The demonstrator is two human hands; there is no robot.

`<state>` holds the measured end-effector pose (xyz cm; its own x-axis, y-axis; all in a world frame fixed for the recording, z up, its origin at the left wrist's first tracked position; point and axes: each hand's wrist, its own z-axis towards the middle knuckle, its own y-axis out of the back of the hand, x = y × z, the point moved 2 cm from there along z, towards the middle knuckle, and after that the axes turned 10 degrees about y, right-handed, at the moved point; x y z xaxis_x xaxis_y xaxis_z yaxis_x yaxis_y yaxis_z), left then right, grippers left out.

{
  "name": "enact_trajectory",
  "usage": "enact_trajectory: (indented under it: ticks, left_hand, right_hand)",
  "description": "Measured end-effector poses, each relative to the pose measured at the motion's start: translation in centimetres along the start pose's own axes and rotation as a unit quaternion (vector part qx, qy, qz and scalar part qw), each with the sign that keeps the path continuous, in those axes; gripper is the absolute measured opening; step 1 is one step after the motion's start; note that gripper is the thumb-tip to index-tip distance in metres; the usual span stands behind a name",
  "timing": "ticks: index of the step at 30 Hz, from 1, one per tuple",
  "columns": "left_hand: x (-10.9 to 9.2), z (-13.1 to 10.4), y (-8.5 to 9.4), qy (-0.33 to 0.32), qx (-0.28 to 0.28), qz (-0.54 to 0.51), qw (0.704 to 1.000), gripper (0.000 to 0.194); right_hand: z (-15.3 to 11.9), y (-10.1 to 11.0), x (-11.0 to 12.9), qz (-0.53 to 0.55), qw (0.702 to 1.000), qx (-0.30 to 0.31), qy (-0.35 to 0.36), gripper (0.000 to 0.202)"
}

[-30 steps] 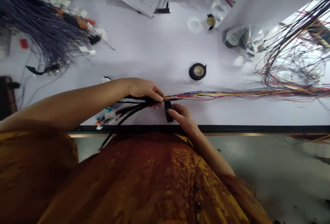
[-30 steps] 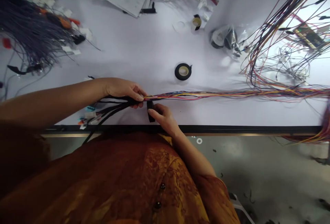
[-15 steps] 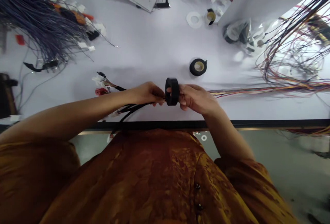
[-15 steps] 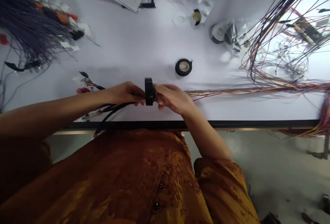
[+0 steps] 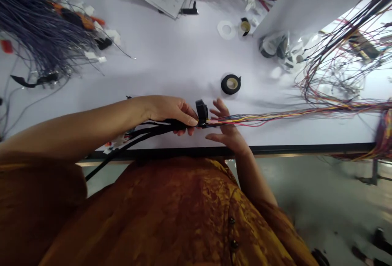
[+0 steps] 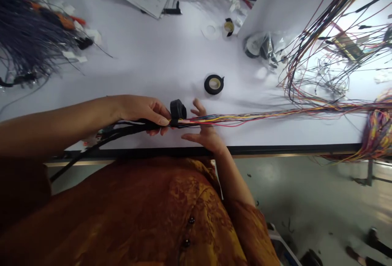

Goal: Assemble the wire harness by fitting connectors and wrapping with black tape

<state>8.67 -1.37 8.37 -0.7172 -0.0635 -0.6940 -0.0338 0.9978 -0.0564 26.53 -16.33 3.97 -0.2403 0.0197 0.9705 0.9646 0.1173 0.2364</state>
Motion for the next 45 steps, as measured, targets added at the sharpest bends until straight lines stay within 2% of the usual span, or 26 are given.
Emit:
enact_trajectory:
  ticks: [3,6,9,11,14,17,19,22,24,26,28,32,35,37,40,45]
  left_hand:
    - [-0.5,-0.5,-0.3,-0.010,-0.010,0.018,1.000,0.033]
    - [-0.4,-1.0,-0.6,-0.019,-0.030,-0.015,0.999,0.032]
    - [0.3,-1.0,-0.9,-0.036,-0.081,-0.058,0.994,0.028]
    - [0.9,-0.7,-1.0,-0.056,-0.136,-0.028,0.989,0.025]
    - [1.4,-0.3,-1.4,-0.098,-0.203,0.053,0.973,0.023]
    - [1.5,-0.1,-1.6,-0.095,-0.206,0.047,0.973,0.026]
    - [1.3,-0.2,-1.6,-0.076,-0.184,0.013,0.980,0.027]
    - [0.9,-0.6,-1.2,-0.068,-0.152,-0.026,0.986,0.025]
    - [0.7,-0.8,-1.0,-0.070,-0.132,-0.034,0.988,0.025]
    - [0.5,-0.8,-0.8,-0.064,-0.111,-0.029,0.991,0.026]
    - [0.4,-0.8,-0.9,-0.051,-0.104,-0.021,0.993,0.029]
    - [-0.1,-1.0,-1.7,-0.036,-0.099,-0.028,0.994,0.030]
    - [-0.4,-1.3,-2.3,-0.042,-0.088,-0.047,0.994,0.029]
    - [-0.8,-1.6,-2.4,-0.057,-0.104,-0.059,0.991,0.028]
    - [-1.4,-2.0,-2.1,-0.083,-0.150,-0.082,0.982,0.028]
    - [-1.9,-2.0,-1.2,-0.083,-0.209,-0.079,0.971,0.028]
  right_hand:
    - [3.4,-0.3,-0.3,0.109,0.991,0.050,0.067,0.110]
    - [3.9,-1.1,-0.6,0.178,0.975,0.118,0.058,0.100]
    - [1.3,-2.3,-0.9,0.180,0.980,0.077,-0.027,0.085]
    - [-0.9,-3.0,-0.1,0.196,0.977,0.052,-0.060,0.077]
    - [-2.2,-3.3,2.7,0.297,0.953,0.052,-0.028,0.070]
    - [-1.3,-2.6,4.6,0.364,0.931,0.018,0.009,0.071]
    - [-0.9,-2.1,4.4,0.353,0.935,0.015,0.000,0.063]
    - [-1.2,-1.7,2.2,0.305,0.949,0.056,-0.055,0.042]
    - [-1.4,-1.3,0.3,0.266,0.961,0.024,-0.070,0.040]
    - [-0.9,-0.8,-1.3,0.242,0.969,-0.042,-0.036,0.053]
    - [0.3,-0.6,-2.2,0.248,0.966,-0.069,0.023,0.066]
    - [3.6,-0.8,-2.4,0.277,0.953,-0.010,0.123,0.063]
    - [5.1,-1.1,-1.9,0.207,0.967,0.038,0.143,0.052]
    - [5.6,-1.1,-1.7,0.138,0.981,0.048,0.129,0.041]
    - [5.4,-1.0,-1.8,0.088,0.987,0.019,0.134,0.043]
    - [2.2,-1.4,-1.6,0.064,0.987,-0.015,0.149,0.040]
